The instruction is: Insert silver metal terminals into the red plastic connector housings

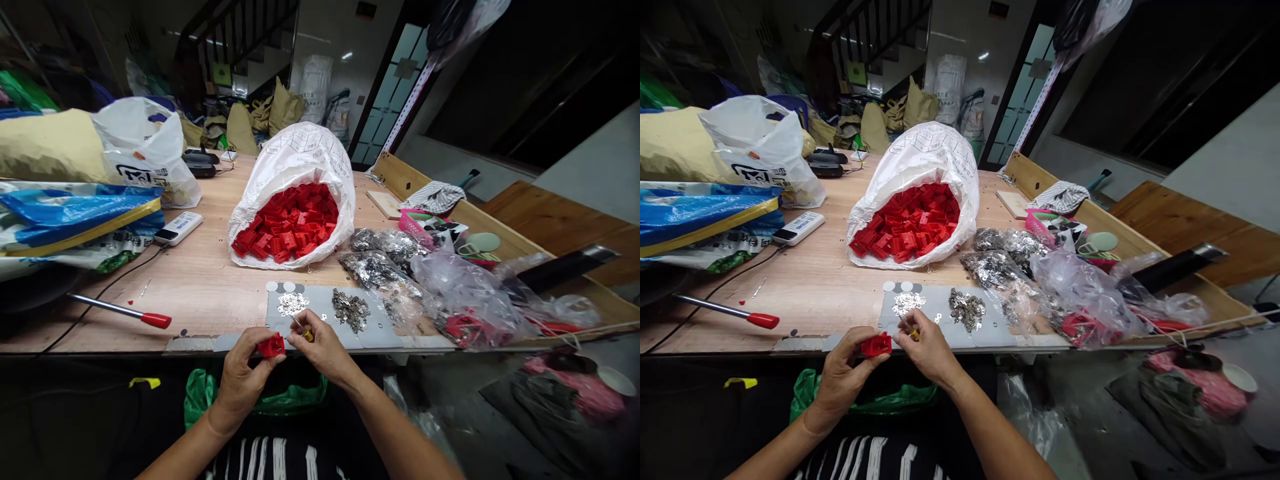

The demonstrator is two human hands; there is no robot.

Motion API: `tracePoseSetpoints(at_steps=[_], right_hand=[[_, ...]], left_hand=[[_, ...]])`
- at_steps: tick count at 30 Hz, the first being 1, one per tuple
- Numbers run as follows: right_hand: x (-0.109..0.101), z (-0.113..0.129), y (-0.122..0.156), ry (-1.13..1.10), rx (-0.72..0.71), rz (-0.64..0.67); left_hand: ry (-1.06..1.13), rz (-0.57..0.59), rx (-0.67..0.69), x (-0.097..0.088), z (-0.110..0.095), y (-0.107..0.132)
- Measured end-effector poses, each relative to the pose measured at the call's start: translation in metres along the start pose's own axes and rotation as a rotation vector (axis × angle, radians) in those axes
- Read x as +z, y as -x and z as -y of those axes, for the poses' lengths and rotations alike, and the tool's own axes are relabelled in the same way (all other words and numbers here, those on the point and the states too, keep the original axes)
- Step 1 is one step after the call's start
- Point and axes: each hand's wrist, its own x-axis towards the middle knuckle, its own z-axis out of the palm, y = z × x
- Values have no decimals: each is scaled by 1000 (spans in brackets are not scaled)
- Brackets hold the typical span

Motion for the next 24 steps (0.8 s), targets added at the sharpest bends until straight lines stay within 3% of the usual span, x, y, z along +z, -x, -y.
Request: tracePoseSetpoints(at_steps=[9,16,24], right_hand=[[9,-4,6,-29,31,37],[6,-10,8,-294,100,104],[-6,-11,16,-246,94,92]], left_hand=[[-5,49,89,0,-10,-1],[189,26,-147,3,-8,1],[290,21,-284,5,-2,3]])
